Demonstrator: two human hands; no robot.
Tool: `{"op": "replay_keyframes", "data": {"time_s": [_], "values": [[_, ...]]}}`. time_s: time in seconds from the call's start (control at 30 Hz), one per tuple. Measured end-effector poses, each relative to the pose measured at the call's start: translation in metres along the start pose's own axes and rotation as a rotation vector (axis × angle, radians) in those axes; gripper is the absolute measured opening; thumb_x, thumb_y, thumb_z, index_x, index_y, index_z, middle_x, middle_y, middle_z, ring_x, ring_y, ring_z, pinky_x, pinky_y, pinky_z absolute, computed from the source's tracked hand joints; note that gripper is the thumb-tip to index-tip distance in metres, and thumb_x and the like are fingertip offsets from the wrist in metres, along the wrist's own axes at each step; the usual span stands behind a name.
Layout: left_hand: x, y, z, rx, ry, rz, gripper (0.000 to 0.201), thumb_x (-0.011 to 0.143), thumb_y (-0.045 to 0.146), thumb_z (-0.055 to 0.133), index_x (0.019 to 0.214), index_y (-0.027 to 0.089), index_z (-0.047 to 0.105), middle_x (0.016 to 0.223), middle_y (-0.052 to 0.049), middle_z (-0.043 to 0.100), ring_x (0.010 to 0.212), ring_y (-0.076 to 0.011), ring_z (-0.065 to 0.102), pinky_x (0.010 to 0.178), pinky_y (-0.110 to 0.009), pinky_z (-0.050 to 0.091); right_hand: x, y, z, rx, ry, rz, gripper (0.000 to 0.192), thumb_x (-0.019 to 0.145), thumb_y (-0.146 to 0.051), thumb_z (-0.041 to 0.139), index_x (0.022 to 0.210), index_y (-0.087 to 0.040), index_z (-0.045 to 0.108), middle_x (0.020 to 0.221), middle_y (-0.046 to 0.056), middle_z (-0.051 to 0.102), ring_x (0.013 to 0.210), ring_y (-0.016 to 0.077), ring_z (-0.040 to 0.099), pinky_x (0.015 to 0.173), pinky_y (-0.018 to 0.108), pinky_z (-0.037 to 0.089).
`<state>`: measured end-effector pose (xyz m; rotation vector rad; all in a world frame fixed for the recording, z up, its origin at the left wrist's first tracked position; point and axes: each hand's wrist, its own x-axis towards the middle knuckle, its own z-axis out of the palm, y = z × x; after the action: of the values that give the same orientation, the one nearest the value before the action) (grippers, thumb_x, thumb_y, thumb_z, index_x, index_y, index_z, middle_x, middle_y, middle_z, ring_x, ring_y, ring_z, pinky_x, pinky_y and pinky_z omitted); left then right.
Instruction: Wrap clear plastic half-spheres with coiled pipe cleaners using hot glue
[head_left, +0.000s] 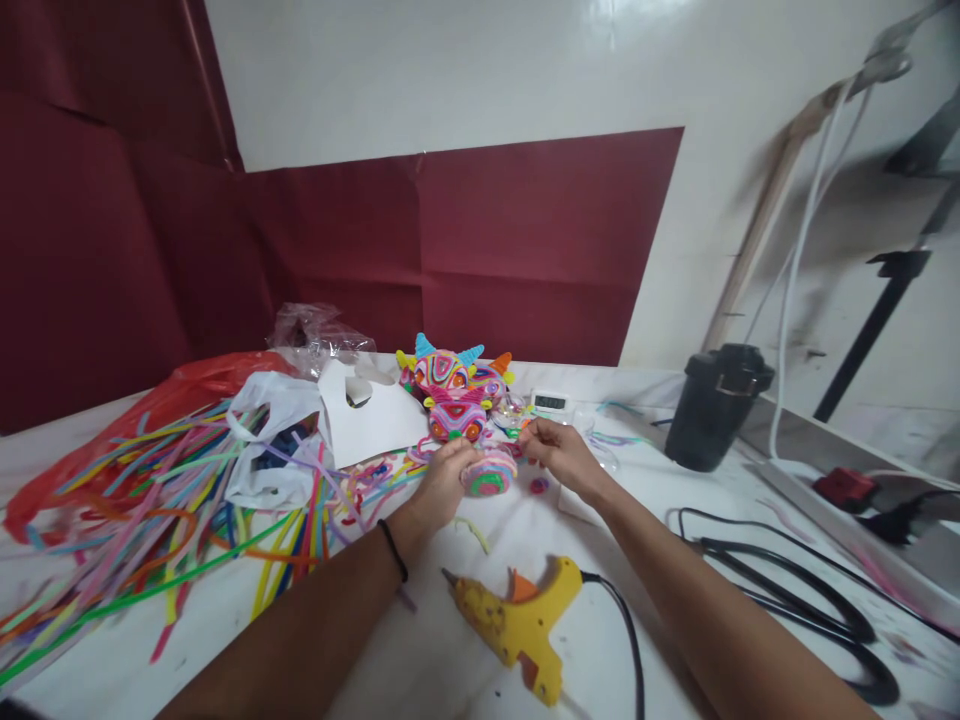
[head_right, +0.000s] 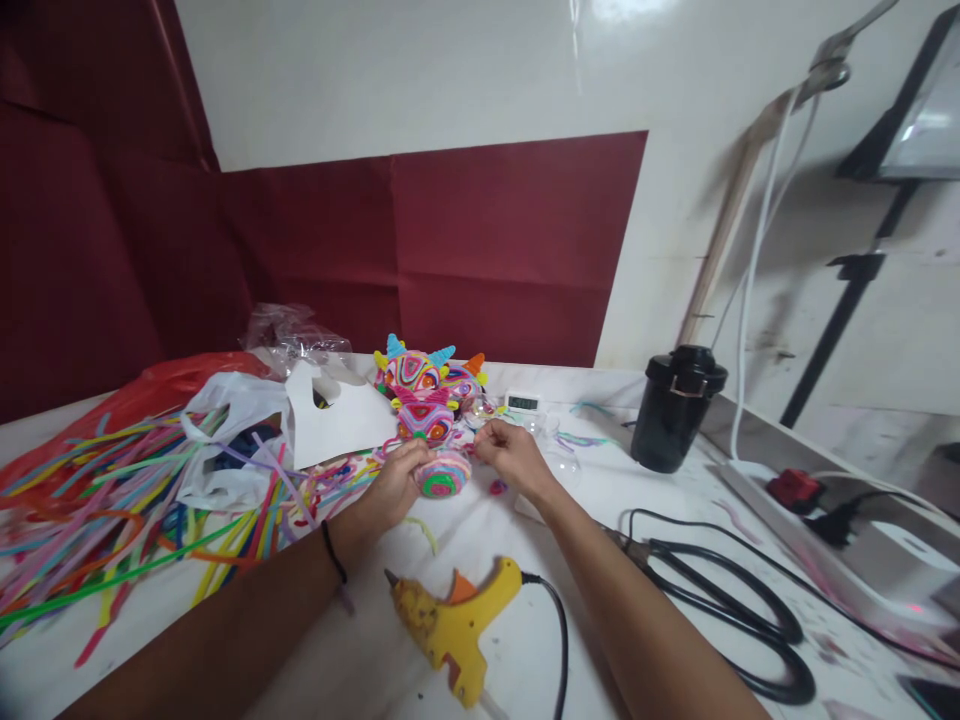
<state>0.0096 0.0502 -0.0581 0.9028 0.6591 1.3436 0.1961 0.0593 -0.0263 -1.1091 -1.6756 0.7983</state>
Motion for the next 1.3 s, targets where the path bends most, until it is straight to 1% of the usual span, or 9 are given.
{"op": "replay_keyframes", "data": {"time_s": [0.17,0.3,0.43,0.53,0.67,0.8,0.9,1.03,1.3], "values": [[-0.004,0.0,0.006,0.046,-0.043,0.038,0.023,0.063,0.011,0.071,0.054,0.019,0.051,0.052,0.007,0.046,0.049,-0.0087,0.041,0.05,-0.023,0.032,-0.003,-0.009,0.001,0.068,-0.043,0.0,0.008,0.063,-0.027,0.057,0.067,-0.02,0.058,0.058,-0.003,0.058,0.056,0.0142,0.054,0.055,0.026,0.041],[-0.003,-0.001,0.004,0.032,-0.053,0.037,0.023,0.066,0.014,0.071,0.055,0.018,0.052,0.052,0.007,0.046,0.048,-0.0087,0.042,0.051,-0.023,0.033,-0.003,-0.009,0.001,0.102,-0.061,0.012,0.006,0.062,-0.024,0.057,0.064,-0.019,0.059,0.056,-0.004,0.058,0.054,0.0134,0.053,0.056,0.026,0.041],[0.001,-0.004,0.0,-0.021,-0.049,0.024,0.016,0.067,0.014,0.071,0.059,0.018,0.058,0.058,0.005,0.056,0.054,-0.0106,0.05,0.057,-0.023,0.039,-0.001,-0.007,0.001,0.133,-0.078,0.023,0.006,0.061,-0.024,0.057,0.063,-0.019,0.059,0.056,-0.004,0.058,0.054,0.0134,0.052,0.056,0.027,0.04],[0.003,-0.004,0.0,-0.078,-0.046,-0.001,0.007,0.07,0.018,0.07,0.068,0.017,0.063,0.066,0.001,0.065,0.064,-0.015,0.059,0.065,-0.026,0.045,-0.002,-0.009,0.0,0.164,-0.101,0.035,0.007,0.061,-0.025,0.058,0.064,-0.019,0.059,0.058,-0.003,0.059,0.057,0.014,0.053,0.058,0.027,0.04],[0.004,0.002,0.005,-0.163,-0.056,-0.049,0.011,0.075,0.025,0.064,0.082,0.017,0.066,0.075,-0.003,0.07,0.075,-0.0208,0.066,0.076,-0.033,0.05,-0.005,-0.012,-0.004,0.221,-0.155,0.062,0.017,0.063,-0.025,0.059,0.079,-0.019,0.063,0.07,-0.001,0.065,0.069,0.0163,0.058,0.062,0.028,0.041],[0.003,0.012,0.008,-0.23,-0.074,-0.118,0.018,0.077,0.027,0.059,0.09,0.015,0.065,0.083,-0.008,0.072,0.084,-0.0254,0.068,0.081,-0.041,0.051,-0.007,-0.011,-0.007,0.275,-0.223,0.104,0.029,0.064,-0.026,0.067,0.093,-0.02,0.064,0.081,0.0,0.068,0.076,0.0179,0.061,0.062,0.027,0.041],[0.001,0.015,0.01,-0.261,-0.075,-0.167,0.02,0.077,0.026,0.057,0.092,0.014,0.064,0.088,-0.01,0.073,0.088,-0.0277,0.068,0.083,-0.045,0.052,-0.008,-0.008,-0.007,0.331,-0.284,0.122,0.032,0.065,-0.03,0.073,0.094,-0.019,0.064,0.076,-0.001,0.066,0.071,0.0161,0.06,0.058,0.026,0.04],[-0.003,0.017,0.016,-0.29,-0.075,-0.199,0.02,0.077,0.024,0.056,0.092,0.013,0.064,0.093,-0.012,0.073,0.092,-0.0291,0.068,0.085,-0.046,0.051,-0.01,-0.005,-0.005,0.41,-0.347,0.134,0.036,0.063,-0.033,0.08,0.092,-0.017,0.065,0.068,-0.002,0.063,0.062,0.0124,0.057,0.055,0.024,0.039],[-0.007,0.02,0.023,-0.336,-0.097,-0.192,0.023,0.08,0.021,0.05,0.096,0.012,0.065,0.094,-0.013,0.073,0.098,-0.029,0.066,0.091,-0.049,0.049,-0.008,0.002,-0.011,0.553,-0.364,0.181,0.036,0.064,-0.033,0.083,0.093,-0.017,0.067,0.073,0.0,0.066,0.06,0.0105,0.058,0.055,0.022,0.044]]}}
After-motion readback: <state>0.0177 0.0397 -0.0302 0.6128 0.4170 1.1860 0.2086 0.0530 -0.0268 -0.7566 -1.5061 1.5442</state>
